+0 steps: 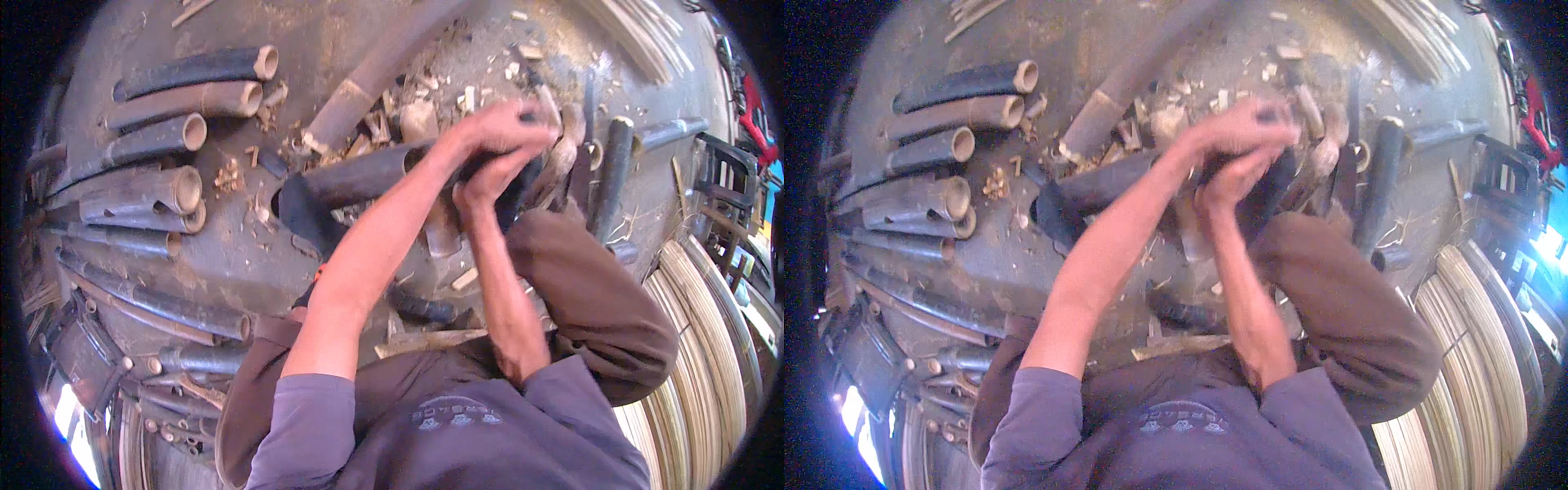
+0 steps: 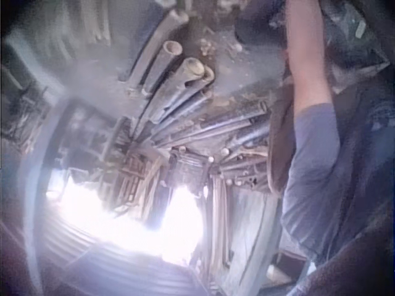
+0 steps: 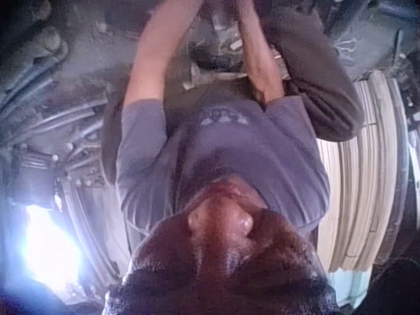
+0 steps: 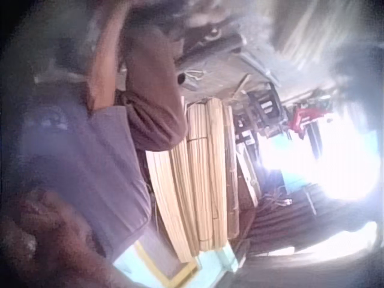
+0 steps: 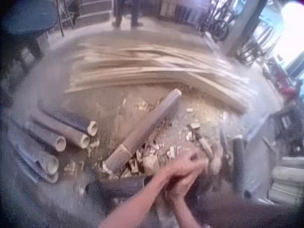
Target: The person sits on the floor and repeatedly hammers and scrapes the ends of bamboo poles to shape and smooth them. They handle multiple bamboo pieces one at a time, using a hammer and a scraping tool to remove material and refine the openings.
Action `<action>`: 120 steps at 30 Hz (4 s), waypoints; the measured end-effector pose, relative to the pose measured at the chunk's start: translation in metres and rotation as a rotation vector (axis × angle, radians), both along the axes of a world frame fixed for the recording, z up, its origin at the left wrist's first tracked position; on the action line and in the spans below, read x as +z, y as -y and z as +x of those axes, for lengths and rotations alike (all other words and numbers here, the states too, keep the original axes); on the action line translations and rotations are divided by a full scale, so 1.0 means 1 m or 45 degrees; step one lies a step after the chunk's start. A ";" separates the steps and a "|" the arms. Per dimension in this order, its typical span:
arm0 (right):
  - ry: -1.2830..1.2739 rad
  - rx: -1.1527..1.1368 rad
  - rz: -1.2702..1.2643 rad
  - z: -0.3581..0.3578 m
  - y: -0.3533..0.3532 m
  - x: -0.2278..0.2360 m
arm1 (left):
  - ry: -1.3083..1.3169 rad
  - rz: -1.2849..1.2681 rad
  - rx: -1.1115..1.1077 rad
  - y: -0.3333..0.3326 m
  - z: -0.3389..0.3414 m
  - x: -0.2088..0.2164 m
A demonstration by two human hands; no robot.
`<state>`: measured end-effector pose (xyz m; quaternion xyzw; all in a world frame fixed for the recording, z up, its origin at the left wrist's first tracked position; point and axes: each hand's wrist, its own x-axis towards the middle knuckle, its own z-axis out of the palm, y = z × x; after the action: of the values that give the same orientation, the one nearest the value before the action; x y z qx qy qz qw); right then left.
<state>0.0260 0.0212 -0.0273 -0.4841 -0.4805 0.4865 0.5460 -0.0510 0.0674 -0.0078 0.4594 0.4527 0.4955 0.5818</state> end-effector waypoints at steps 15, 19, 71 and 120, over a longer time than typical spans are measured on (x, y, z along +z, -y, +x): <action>0.301 1.535 -1.030 -0.101 0.000 0.041 | -0.072 -0.429 1.952 0.103 -0.072 0.008; 0.682 2.162 -0.423 -0.092 0.022 -0.001 | 0.522 -0.466 2.388 0.158 -0.035 -0.007; 0.767 0.910 0.060 0.085 0.136 0.034 | -0.556 -0.723 0.230 0.198 0.052 0.043; 1.886 1.580 0.078 0.051 0.005 0.081 | 0.572 -0.776 1.065 0.121 0.084 -0.009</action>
<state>0.0771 0.0167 0.0534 -0.3137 -0.8856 0.2471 -0.2371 0.0331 -0.0538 -0.0173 -0.0647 0.5841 0.6163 0.5243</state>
